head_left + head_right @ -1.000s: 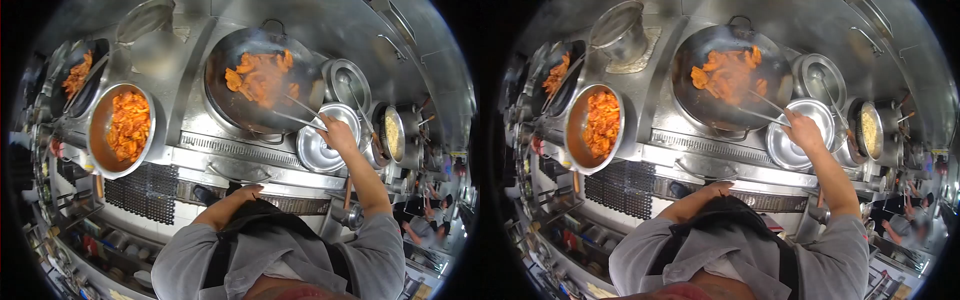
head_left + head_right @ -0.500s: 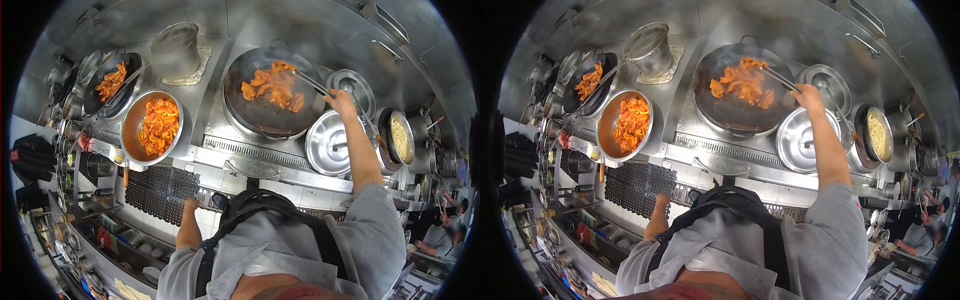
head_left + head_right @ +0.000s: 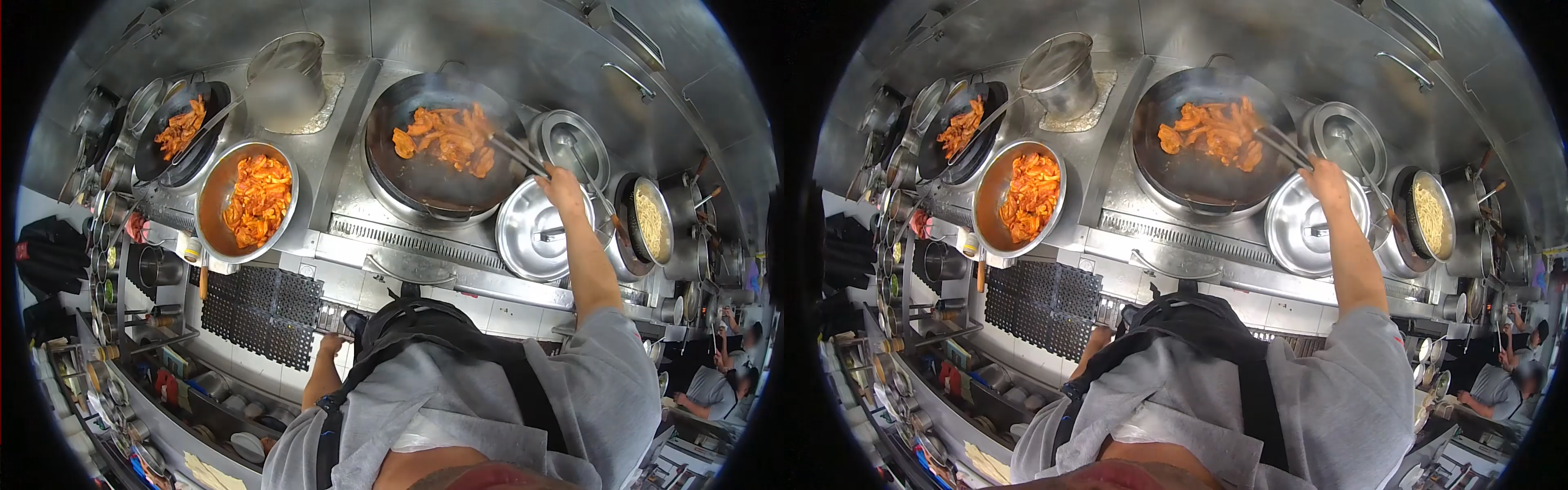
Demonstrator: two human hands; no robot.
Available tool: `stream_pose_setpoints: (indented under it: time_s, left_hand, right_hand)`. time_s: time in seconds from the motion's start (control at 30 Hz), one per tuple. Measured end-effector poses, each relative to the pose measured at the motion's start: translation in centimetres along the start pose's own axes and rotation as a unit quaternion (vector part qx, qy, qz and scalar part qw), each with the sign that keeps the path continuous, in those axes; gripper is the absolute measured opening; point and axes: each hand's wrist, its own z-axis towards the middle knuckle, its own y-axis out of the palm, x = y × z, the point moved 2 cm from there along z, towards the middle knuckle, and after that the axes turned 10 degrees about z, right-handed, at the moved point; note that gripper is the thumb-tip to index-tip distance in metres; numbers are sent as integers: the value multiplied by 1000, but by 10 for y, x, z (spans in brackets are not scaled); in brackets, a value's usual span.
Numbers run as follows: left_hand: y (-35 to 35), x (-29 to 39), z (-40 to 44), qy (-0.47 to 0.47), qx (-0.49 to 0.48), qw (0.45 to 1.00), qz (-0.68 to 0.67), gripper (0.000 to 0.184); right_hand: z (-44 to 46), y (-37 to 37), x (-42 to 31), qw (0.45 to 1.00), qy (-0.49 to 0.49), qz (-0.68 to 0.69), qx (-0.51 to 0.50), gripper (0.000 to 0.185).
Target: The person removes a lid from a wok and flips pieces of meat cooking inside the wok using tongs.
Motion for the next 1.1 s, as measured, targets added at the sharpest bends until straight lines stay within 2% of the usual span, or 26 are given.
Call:
stream_pose_setpoints:
  time_s: [0.03,0.07,0.13,0.2,0.3,0.4,0.5,0.57,0.6,0.63,0.7,0.77,0.8,0.87,0.93,0.97,1.03,1.1]
  left_hand:
    - [-2,-8,-4,34,3,996,82,42]
    - [-1,-18,-9,-40,-21,999,1,41]
    - [-13,-23,-25,-114,-44,989,-81,40]
    - [-22,-23,-35,-318,-30,912,-256,41]
    - [-66,9,-51,-316,-40,915,-248,44]
    - [-40,1,-20,-291,-21,914,-282,48]
    - [-64,36,-25,-254,3,902,-348,52]
    - [-84,57,-29,-224,28,941,-251,57]
    - [-46,33,-1,-171,81,958,-217,58]
    - [-45,33,2,-170,83,957,-221,58]
    - [-41,38,0,-230,35,913,-334,58]
    - [-25,26,2,-223,33,910,-349,58]
    - [-22,20,-2,-219,25,923,-314,56]
    - [-18,12,-5,-213,16,936,-279,53]
    - [-41,20,-27,-180,-114,960,-184,50]
    - [-38,14,-27,-179,-113,960,-184,50]
    - [-13,-6,-29,-102,-51,991,-65,50]
    - [-9,-12,-21,-137,-31,986,-93,50]
  right_hand:
    - [-4,3,-4,1000,0,2,-2,48]
    - [-8,9,-12,998,-46,-31,-24,45]
    - [-8,20,-26,987,-114,-89,-66,38]
    - [5,42,-31,986,-122,-99,-59,37]
    - [32,42,-47,985,-105,-112,-77,34]
    - [49,23,-54,993,-100,-59,-29,31]
    - [65,3,-52,995,-67,-73,1,32]
    - [75,7,-42,997,-8,-75,-11,37]
    - [76,8,-38,997,-10,-77,-9,37]
    - [74,11,-33,998,0,-62,-4,39]
    - [64,12,-26,999,8,-52,-3,42]
    - [45,10,-24,997,-40,-33,49,38]
    - [37,12,-24,997,-40,-36,46,38]
    - [27,18,-27,991,-95,-86,-26,38]
    - [32,32,-28,987,-107,-113,-45,37]
    - [37,42,-32,981,-120,-137,-62,37]
    - [60,67,-38,982,-114,-136,-58,32]
    - [85,92,-46,984,-92,-147,-49,22]
